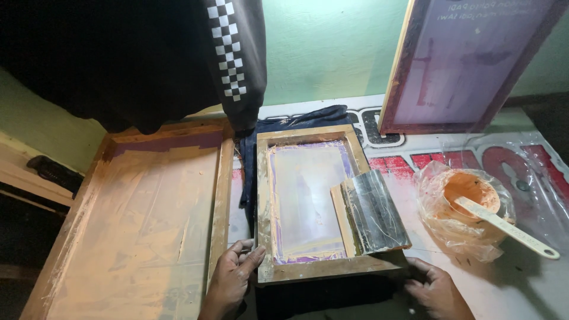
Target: The person uses a squeegee to spread white ink across a screen printing frame placed over a dark garment. They repeatedly pull the squeegee from top to bottom to ensure even coverage of the ink on the mesh. The person then lifts the frame to reveal the printed design on the garment underneath.
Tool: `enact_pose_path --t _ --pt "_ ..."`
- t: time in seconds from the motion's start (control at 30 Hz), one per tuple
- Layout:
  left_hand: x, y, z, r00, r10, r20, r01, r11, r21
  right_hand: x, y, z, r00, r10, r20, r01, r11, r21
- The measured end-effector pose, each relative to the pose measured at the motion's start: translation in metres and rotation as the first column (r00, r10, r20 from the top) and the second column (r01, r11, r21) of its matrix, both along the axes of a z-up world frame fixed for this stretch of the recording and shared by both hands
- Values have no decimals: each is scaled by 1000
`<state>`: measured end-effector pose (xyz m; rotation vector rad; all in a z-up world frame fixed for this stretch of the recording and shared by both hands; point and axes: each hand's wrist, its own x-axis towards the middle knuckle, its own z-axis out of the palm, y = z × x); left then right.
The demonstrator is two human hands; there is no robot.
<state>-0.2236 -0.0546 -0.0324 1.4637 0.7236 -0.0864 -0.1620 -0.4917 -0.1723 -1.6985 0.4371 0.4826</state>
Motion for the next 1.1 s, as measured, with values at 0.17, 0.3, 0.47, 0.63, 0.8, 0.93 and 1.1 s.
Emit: enact_pose_path --t 0.17,0.3,0.47,0.63,0.8,0.93,1.1 --pt "1 -3 12 999 -14 -34 15 1000 17 -3 32 74 998 -22 -57 31 987 156" --pt "1 -4 14 1000 0 -5 0 999 -47 10 27 43 999 3 41 -10 984 176" --pt "3 1 8 1000 -16 -22 16 1000 -1 19 41 73 995 -105 0 100 954 282" --pt "2 -6 35 994 -13 -105 16 999 35 20 47 88 986 -155 -63 167 928 332" --pt "0 0 10 998 -26 -54 26 1000 -12 23 47 105 996 -69 -62 85 944 320" --pt "1 1 20 992 -53 -118 60 996 61 24 30 73 994 17 -104 19 944 329" --pt "0 1 13 995 -67 -67 73 993 92 32 11 34 989 144 27 -146 942 302"
